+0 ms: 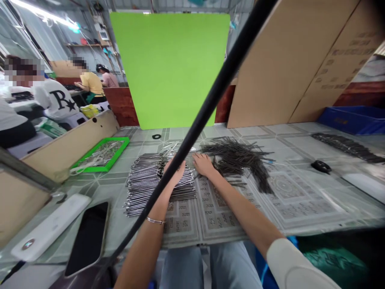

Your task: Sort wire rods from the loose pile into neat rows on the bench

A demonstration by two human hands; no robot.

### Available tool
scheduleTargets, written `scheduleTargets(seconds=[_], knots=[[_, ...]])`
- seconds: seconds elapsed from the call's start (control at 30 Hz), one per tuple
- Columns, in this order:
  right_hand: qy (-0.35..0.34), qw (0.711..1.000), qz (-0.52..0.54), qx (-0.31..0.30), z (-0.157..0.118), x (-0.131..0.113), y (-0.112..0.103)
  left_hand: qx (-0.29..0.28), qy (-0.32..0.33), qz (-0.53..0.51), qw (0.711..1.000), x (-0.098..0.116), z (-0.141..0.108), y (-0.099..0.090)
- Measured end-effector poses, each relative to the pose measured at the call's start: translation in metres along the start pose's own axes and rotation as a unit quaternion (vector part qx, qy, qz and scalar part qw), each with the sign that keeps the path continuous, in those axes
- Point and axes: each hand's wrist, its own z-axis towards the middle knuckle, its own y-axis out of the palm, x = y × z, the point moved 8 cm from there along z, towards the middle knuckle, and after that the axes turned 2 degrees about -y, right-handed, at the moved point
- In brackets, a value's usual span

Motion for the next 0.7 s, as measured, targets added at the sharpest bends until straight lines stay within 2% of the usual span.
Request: scheduleTargets(seconds=[0.1, 0.2, 0.33, 0.43, 0.5, 0.57, 0.63, 0.7], knots=[[0.013, 1.0, -0.02, -0.013, 0.015, 0.001, 0.001, -0.015, 0.053, 0.086, 0.995, 0.01, -0.003, 0.002], [0.035, 0.999, -0.03, 0.003, 0.021, 0.004, -0.002, -0.025, 0.095, 0.151, 0.984, 0.017, -0.004, 0.004], [0.058, 0.997, -0.043, 0.034, 0.012, 0.012, -0.013, -0.056, 0.136, 0.257, 0.955, 0.024, -0.006, 0.013], [0.074, 0.992, -0.025, 0.1, -0.005, 0.023, -0.038, -0.055, 0.17, 0.282, 0.943, 0.034, -0.01, 0.017], [0.042, 0.986, 0.027, 0.158, -0.018, 0.024, -0.06, -0.054, 0.198, 0.284, 0.936, 0.042, -0.015, 0.022], [-0.027, 0.975, 0.098, 0.196, -0.029, 0.015, -0.079, -0.063, 0.231, 0.293, 0.926, 0.05, -0.022, 0.03], [-0.086, 0.961, 0.158, 0.211, -0.036, 0.002, -0.092, -0.071, 0.25, 0.324, 0.91, 0.053, -0.027, 0.037], [-0.107, 0.951, 0.194, 0.216, -0.039, -0.009, -0.097, -0.079, 0.241, 0.379, 0.89, 0.05, -0.029, 0.042]])
